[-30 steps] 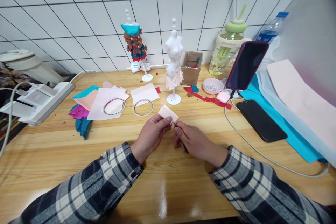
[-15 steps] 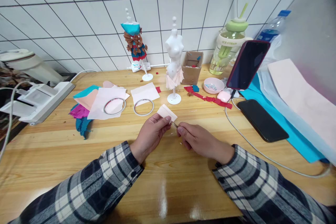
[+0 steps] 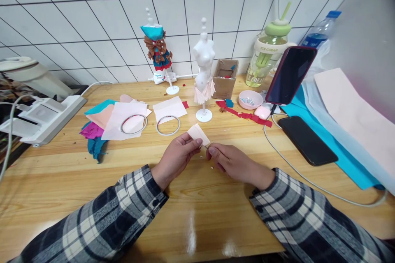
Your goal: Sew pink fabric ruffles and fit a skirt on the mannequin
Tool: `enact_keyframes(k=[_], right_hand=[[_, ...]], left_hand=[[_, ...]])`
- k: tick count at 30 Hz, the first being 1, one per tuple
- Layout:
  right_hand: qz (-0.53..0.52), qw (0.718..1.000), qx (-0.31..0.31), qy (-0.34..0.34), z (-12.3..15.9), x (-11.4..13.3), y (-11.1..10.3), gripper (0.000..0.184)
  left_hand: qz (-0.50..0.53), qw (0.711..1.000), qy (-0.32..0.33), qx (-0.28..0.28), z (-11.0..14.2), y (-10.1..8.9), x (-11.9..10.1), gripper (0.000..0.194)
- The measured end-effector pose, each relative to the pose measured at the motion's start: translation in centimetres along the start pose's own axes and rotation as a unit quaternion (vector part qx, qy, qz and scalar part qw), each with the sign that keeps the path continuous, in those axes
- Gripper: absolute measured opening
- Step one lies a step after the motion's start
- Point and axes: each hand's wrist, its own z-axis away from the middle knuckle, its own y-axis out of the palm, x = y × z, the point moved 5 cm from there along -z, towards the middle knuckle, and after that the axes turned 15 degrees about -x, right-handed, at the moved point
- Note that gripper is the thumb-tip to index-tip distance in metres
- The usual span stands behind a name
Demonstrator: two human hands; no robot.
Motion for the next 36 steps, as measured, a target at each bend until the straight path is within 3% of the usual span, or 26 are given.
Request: enact_keyframes(k=[17, 36], right_hand=[[-0.032, 0.998, 0.041, 0.019, 0.01, 0.29, -0.19, 0.039], [-0.042, 0.998, 0.045, 0.014, -0.15, 0.09, -0.07, 0.040]], left_hand=[[-0.041, 0.999, -0.016, 0.015, -0.20, -0.28, 0.33, 0.022], [-0.012, 0.999, -0.037, 0.018, 0.04, -0.02, 0.13, 0.020]])
